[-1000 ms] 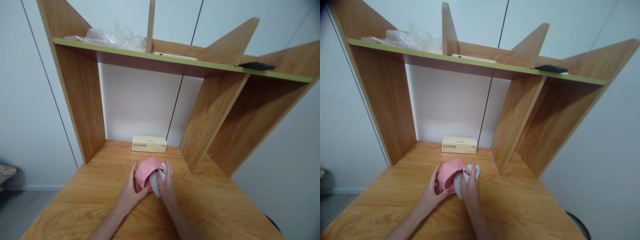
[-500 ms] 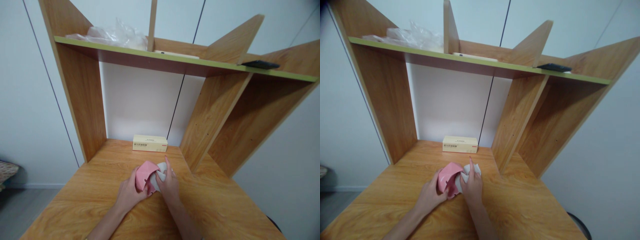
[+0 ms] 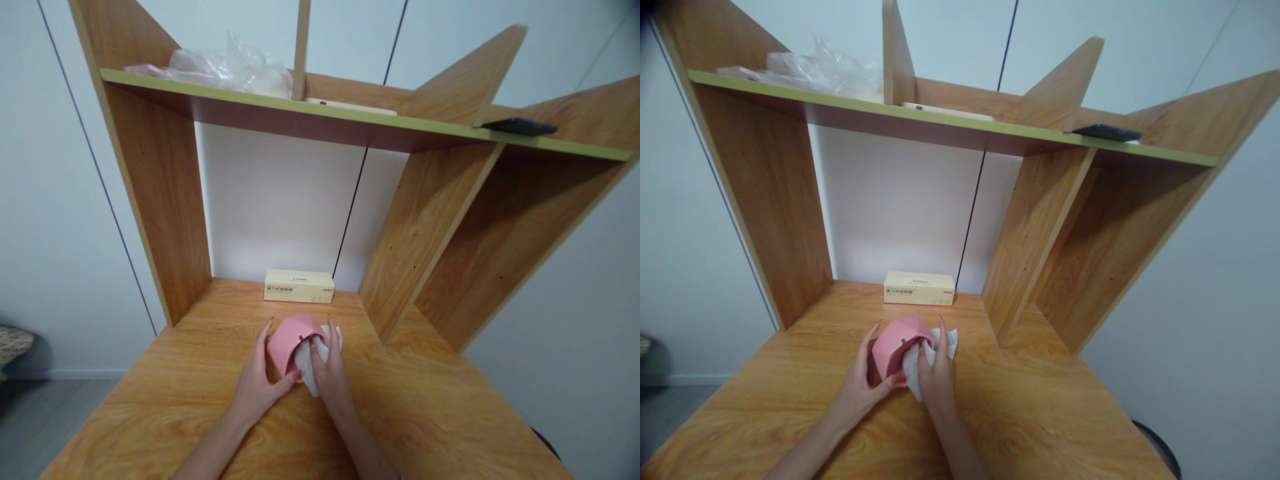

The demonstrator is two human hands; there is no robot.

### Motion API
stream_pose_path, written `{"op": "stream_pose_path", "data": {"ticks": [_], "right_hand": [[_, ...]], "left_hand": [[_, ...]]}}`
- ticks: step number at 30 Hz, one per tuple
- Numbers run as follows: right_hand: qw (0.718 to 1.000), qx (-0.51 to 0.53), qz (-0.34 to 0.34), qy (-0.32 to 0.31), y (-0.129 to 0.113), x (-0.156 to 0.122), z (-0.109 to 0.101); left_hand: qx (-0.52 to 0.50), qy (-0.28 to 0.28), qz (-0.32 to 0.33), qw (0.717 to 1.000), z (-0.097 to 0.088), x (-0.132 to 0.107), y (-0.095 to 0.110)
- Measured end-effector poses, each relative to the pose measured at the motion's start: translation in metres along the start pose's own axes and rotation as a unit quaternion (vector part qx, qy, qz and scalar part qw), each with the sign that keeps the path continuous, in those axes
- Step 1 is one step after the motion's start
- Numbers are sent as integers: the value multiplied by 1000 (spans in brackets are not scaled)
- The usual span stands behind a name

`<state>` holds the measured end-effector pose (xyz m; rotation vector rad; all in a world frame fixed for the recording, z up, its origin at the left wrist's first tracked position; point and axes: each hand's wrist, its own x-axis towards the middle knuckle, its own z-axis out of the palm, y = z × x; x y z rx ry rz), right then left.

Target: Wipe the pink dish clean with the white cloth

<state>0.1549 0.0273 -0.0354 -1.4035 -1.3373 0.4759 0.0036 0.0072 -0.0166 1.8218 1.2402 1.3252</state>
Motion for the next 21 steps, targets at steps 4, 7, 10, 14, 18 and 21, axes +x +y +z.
{"op": "stream_pose_path", "data": {"ticks": [4,7,10,14,18,21], "right_hand": [[999,43,2,-11,0,0,4],[999,15,-4,-33,-2,2,2],[998,-63,-7,-28,-4,5,-6],[982,-166,-85,1,-2,9,-19],[969,-189,-157,32,-1,10,-21],[977,-184,-105,-2,2,8,-16]], "left_hand": [[-17,-34,-9,999,8,-2,-2],[22,-19,-18,999,7,-2,-3],[98,-19,-12,995,3,-1,-2],[173,-42,-11,984,-2,0,3],[186,-43,4,982,-5,0,9],[178,-53,3,983,-6,-1,11]]}}
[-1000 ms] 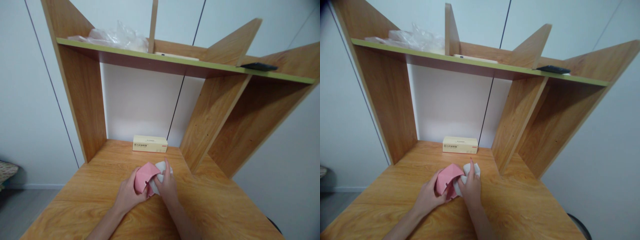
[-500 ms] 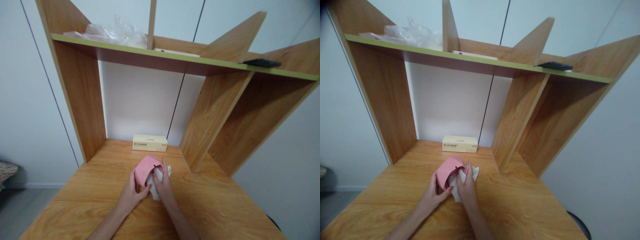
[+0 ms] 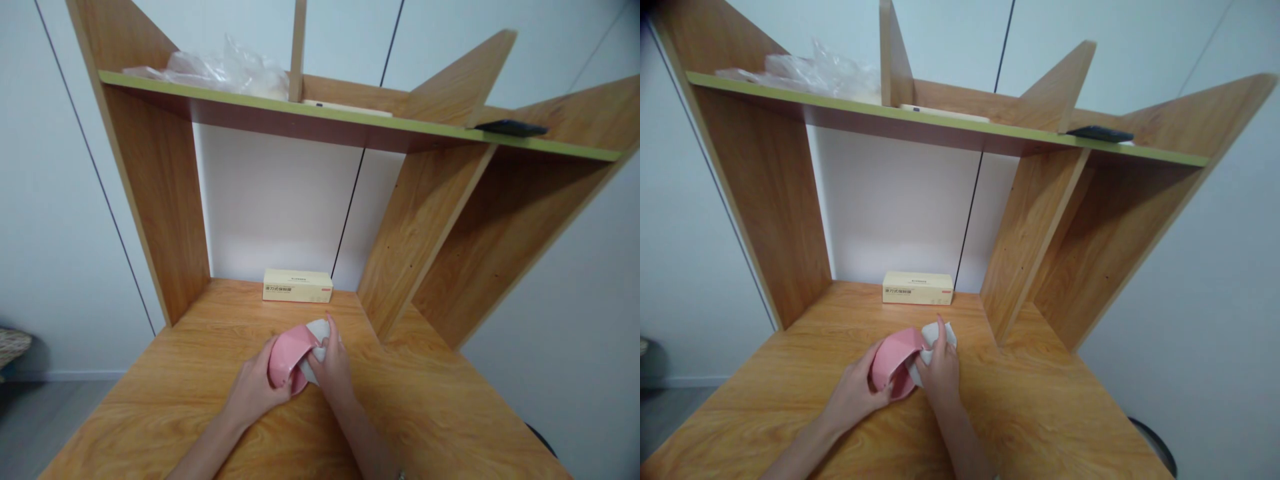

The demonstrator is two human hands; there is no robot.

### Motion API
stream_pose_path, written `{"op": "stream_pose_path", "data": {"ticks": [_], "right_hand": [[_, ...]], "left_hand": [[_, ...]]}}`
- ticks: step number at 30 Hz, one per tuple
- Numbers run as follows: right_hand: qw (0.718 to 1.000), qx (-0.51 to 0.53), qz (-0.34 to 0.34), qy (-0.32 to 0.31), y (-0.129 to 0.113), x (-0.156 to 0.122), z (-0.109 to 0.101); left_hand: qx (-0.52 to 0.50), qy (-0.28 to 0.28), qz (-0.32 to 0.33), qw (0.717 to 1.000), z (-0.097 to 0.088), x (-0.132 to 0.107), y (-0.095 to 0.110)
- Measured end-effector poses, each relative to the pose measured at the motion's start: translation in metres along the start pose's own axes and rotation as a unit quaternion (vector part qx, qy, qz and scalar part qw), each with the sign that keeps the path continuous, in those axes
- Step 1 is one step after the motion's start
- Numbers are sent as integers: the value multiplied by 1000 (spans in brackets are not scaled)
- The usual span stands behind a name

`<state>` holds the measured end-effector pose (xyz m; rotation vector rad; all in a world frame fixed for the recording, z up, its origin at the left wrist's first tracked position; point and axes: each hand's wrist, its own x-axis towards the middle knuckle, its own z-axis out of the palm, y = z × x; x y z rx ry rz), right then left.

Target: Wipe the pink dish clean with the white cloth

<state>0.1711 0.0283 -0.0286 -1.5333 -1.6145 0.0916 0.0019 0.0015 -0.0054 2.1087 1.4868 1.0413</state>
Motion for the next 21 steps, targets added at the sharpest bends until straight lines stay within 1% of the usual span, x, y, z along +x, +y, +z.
{"op": "stream_pose_path", "data": {"ticks": [3,6,8,10,13,14,16,18,21], "right_hand": [[997,22,55,-56,2,-2,6],[991,74,74,-83,4,-3,9],[987,116,74,-78,5,-3,10],[984,149,82,-49,4,-2,10],[973,199,117,-4,-1,-2,11],[967,220,128,-2,-2,-2,12],[956,257,141,-16,-5,-3,14],[956,257,137,-31,-5,-4,16],[976,177,120,-44,-5,-3,15]], "left_hand": [[-16,-18,-8,1000,0,0,0],[-47,-25,-8,999,-1,1,-3],[-88,-23,-8,996,0,2,-5],[-145,-17,-15,989,1,4,-7],[-202,-13,-19,979,8,5,-9],[-211,-13,-15,977,11,5,-9],[-223,-7,-8,975,16,3,-9],[-224,4,-7,975,19,0,-8],[-174,21,-15,984,17,-1,-5]]}}
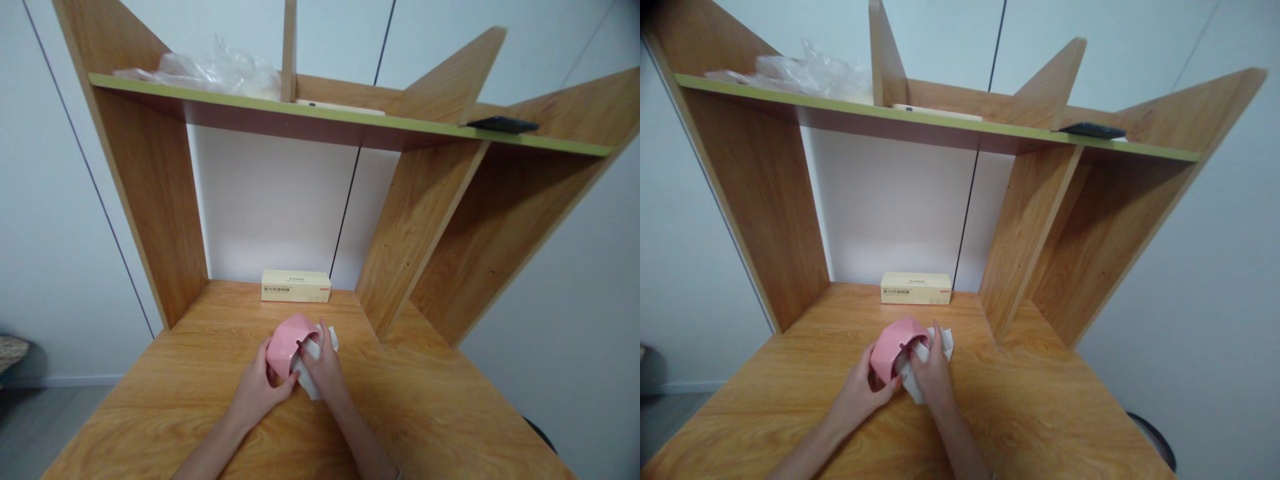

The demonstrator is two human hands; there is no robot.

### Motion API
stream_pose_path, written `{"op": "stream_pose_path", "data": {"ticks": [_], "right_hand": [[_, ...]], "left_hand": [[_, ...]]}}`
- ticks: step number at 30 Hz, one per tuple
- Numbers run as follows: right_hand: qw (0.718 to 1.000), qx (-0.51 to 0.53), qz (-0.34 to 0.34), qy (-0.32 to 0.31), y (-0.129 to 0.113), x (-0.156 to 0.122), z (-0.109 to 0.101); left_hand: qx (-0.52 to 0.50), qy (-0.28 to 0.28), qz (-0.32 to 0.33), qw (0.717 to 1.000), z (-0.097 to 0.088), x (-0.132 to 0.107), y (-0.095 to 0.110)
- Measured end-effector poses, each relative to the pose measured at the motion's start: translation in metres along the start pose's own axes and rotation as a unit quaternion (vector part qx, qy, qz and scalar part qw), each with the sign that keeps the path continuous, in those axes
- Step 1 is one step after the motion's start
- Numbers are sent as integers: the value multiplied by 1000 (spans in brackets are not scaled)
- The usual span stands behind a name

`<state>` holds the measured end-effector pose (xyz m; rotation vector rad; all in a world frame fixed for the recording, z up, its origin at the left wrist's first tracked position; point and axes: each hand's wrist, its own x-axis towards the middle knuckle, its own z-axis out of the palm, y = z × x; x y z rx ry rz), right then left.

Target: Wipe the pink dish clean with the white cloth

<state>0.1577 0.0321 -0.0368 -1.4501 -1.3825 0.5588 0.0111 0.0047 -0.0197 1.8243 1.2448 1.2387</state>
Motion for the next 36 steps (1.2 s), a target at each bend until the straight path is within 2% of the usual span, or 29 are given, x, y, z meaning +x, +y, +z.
{"op": "stream_pose_path", "data": {"ticks": [4,6,9,11,15,19,24,28,31,34,36], "right_hand": [[985,-168,-23,21,-3,2,-13],[970,-226,-82,35,-5,3,-20],[949,-251,-189,34,-7,3,-27],[944,-252,-209,39,-6,3,-26],[964,-227,-136,28,-2,3,-19],[989,-134,-61,-12,4,3,-14],[999,6,-18,38,2,1,-8],[996,81,-17,15,1,-2,1],[998,50,-24,9,0,-2,3],[998,-53,-15,32,-3,0,-3],[990,-128,-37,48,-7,0,-11]], "left_hand": [[87,4,-2,996,-4,1,6],[131,-7,-6,991,-6,1,7],[178,-16,-7,984,-7,0,7],[184,-9,-5,983,-8,-1,7],[164,-17,4,986,-10,-2,9],[147,-43,-6,988,-12,0,9],[69,-19,-8,997,-10,2,8],[32,-23,-20,999,-5,0,8],[59,3,-24,998,-5,0,6],[128,8,-16,992,-9,2,5],[171,4,-21,985,-12,2,5]]}}
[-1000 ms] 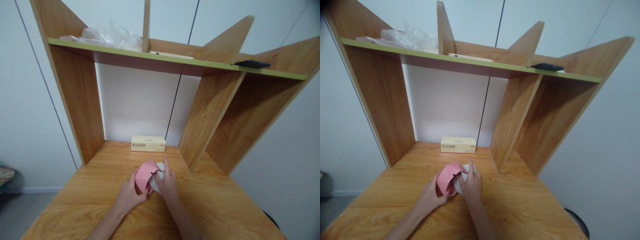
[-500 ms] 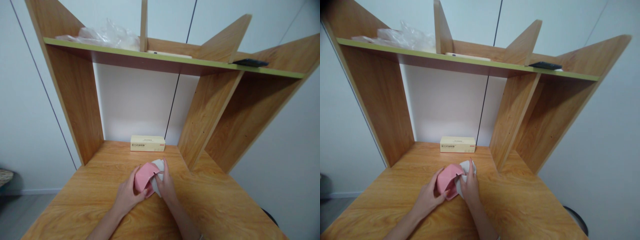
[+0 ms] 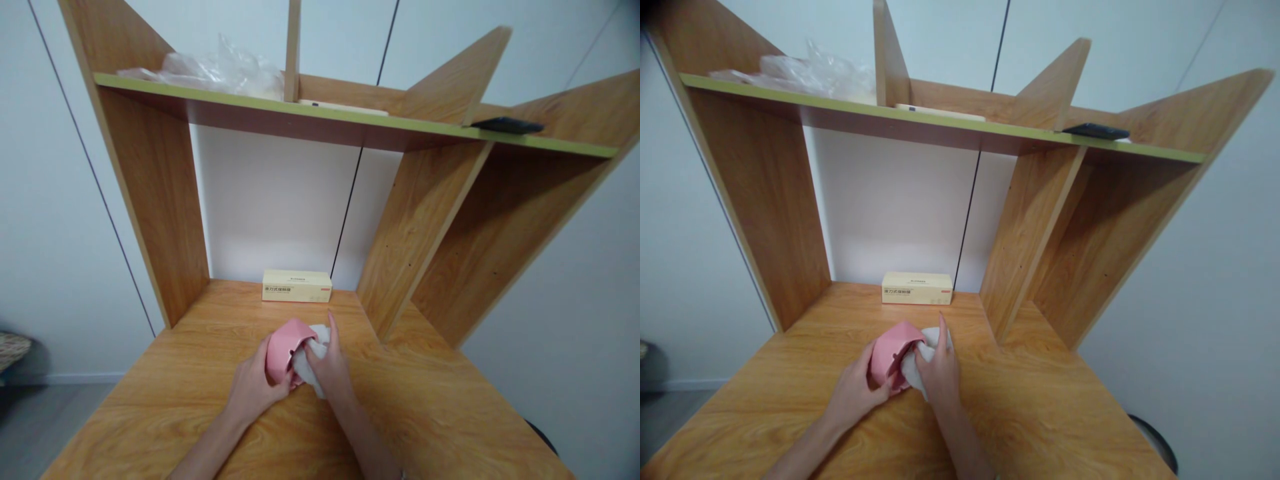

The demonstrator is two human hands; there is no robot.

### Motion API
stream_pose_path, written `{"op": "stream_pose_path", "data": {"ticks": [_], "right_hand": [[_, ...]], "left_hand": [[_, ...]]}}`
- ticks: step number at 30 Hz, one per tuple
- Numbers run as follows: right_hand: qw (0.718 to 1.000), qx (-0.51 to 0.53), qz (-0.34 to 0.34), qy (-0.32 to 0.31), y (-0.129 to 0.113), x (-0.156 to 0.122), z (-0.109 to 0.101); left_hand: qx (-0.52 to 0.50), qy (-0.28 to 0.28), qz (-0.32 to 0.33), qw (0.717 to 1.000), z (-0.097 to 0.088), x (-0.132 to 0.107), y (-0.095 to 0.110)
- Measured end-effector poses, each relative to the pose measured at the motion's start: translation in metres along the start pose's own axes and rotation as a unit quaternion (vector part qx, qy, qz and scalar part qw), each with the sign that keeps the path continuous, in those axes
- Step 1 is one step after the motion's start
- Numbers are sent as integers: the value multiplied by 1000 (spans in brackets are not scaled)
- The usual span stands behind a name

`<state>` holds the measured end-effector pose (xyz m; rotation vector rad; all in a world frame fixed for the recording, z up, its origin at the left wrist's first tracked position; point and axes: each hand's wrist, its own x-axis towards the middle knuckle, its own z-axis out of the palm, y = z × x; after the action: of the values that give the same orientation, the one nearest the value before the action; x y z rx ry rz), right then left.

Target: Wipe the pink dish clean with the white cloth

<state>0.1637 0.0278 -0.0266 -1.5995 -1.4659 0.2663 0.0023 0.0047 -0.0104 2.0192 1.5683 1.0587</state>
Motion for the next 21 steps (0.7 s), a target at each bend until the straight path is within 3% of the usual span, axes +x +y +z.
{"op": "stream_pose_path", "data": {"ticks": [5,11,21], "right_hand": [[990,-86,-107,6,-2,0,-10],[997,-52,-33,-53,9,1,2],[988,139,43,-50,12,-1,8]], "left_hand": [[39,1,21,999,-1,-2,2],[62,-19,-1,998,2,-4,6],[-156,-46,-34,986,15,1,-2]]}}
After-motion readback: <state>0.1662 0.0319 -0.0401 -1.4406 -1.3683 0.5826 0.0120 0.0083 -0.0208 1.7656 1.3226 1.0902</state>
